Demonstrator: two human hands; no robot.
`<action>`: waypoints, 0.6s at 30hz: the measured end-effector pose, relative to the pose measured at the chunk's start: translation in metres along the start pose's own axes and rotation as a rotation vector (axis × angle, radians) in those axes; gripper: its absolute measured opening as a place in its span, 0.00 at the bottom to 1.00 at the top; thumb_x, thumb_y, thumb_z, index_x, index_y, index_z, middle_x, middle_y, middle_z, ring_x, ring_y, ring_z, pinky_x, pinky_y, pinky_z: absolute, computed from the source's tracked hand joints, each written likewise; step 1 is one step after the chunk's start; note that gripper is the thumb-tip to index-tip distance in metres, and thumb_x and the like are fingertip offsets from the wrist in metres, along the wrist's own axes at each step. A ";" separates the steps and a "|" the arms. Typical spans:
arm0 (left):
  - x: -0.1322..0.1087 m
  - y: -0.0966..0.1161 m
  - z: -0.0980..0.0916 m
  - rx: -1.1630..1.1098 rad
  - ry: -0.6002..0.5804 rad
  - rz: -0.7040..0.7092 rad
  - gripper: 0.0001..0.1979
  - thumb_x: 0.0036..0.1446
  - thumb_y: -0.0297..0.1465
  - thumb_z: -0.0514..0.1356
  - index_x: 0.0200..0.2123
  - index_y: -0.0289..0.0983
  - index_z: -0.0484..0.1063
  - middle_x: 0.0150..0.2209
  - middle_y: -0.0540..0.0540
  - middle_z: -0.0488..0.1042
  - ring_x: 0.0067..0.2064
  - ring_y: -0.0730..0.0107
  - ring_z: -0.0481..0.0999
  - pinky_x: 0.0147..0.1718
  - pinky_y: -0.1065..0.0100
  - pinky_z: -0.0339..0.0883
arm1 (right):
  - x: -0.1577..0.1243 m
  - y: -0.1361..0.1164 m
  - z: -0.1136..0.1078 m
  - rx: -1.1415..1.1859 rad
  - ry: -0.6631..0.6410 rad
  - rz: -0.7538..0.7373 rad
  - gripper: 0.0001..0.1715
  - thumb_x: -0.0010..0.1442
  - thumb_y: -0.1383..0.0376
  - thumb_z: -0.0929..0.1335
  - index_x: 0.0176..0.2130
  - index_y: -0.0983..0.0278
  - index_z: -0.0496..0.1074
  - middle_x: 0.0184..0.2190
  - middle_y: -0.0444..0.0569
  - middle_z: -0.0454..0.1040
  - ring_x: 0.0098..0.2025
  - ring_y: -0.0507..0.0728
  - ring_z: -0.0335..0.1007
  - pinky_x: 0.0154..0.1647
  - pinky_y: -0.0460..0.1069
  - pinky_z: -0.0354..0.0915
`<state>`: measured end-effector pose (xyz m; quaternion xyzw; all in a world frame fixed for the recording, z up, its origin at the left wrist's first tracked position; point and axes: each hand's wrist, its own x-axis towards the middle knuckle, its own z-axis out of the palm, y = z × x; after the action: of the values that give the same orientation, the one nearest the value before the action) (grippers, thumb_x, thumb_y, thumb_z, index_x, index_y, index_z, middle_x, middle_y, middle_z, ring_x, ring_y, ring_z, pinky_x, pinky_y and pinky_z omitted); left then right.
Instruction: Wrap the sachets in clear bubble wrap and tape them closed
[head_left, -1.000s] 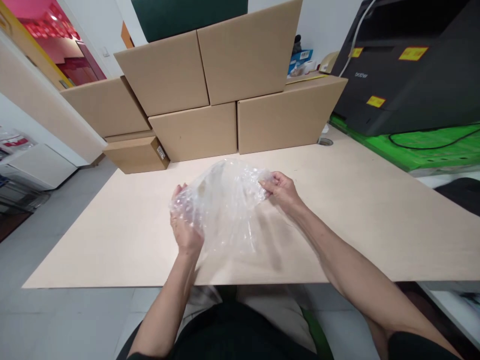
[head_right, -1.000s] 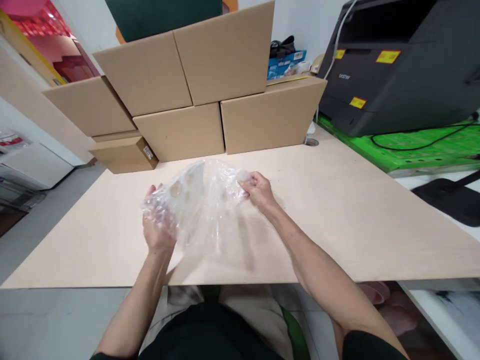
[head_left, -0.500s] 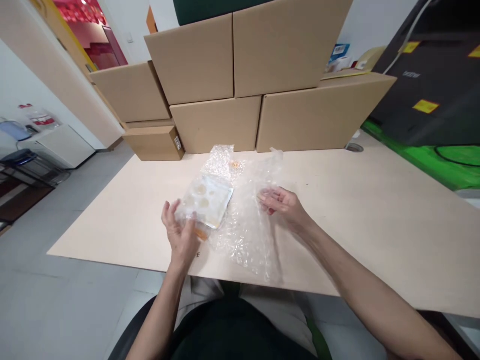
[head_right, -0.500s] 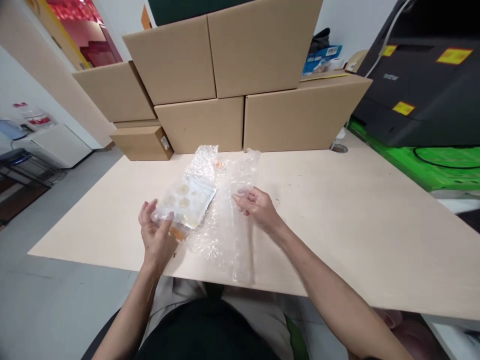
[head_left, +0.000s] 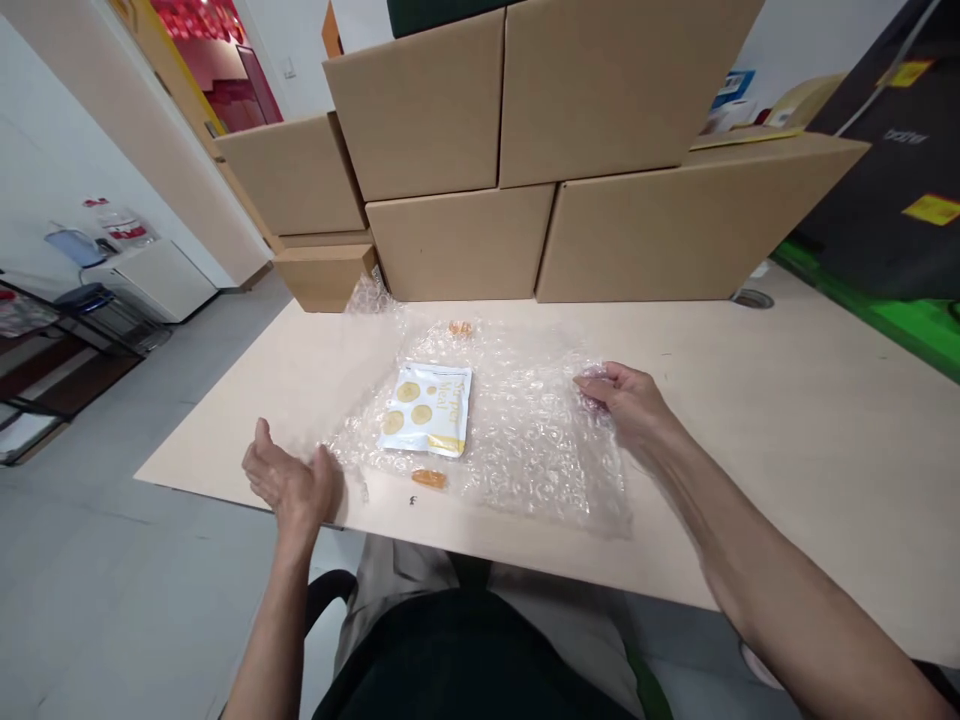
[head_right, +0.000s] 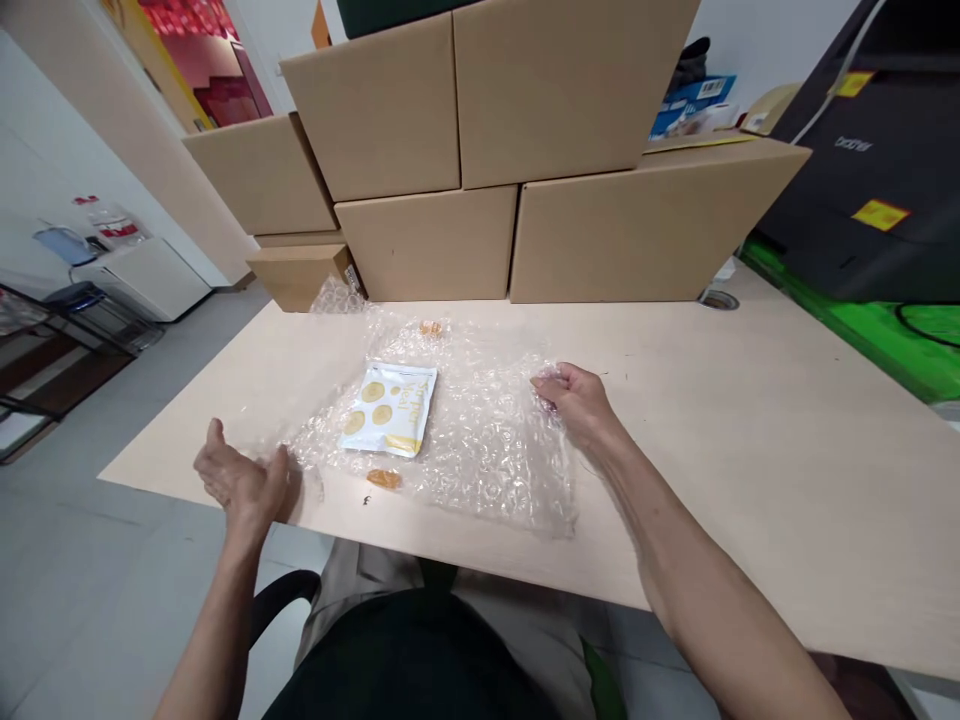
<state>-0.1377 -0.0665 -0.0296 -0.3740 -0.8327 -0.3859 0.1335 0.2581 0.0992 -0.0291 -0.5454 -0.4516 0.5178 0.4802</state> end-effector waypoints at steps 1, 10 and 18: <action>-0.003 0.004 -0.001 0.041 0.090 0.088 0.44 0.45 0.36 0.66 0.64 0.32 0.54 0.57 0.30 0.59 0.60 0.42 0.62 0.58 0.40 0.54 | 0.001 0.002 0.000 -0.022 0.000 0.001 0.18 0.39 0.57 0.77 0.25 0.62 0.70 0.19 0.41 0.66 0.20 0.48 0.57 0.19 0.45 0.52; -0.010 0.072 0.025 0.153 -0.497 0.268 0.23 0.62 0.48 0.52 0.34 0.38 0.79 0.40 0.37 0.73 0.47 0.46 0.67 0.48 0.49 0.59 | 0.012 0.018 -0.008 -0.192 -0.002 -0.058 0.16 0.41 0.56 0.75 0.26 0.62 0.70 0.20 0.41 0.66 0.21 0.49 0.57 0.20 0.46 0.54; 0.000 0.075 0.039 0.187 -0.611 0.230 0.22 0.61 0.47 0.52 0.37 0.38 0.78 0.43 0.37 0.74 0.49 0.46 0.69 0.48 0.52 0.60 | 0.014 0.018 -0.009 -0.291 0.000 -0.091 0.16 0.41 0.55 0.74 0.25 0.62 0.69 0.21 0.42 0.67 0.21 0.50 0.57 0.21 0.47 0.53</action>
<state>-0.0806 -0.0056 -0.0151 -0.5499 -0.8184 -0.1605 -0.0460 0.2681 0.1102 -0.0488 -0.5883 -0.5459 0.4245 0.4192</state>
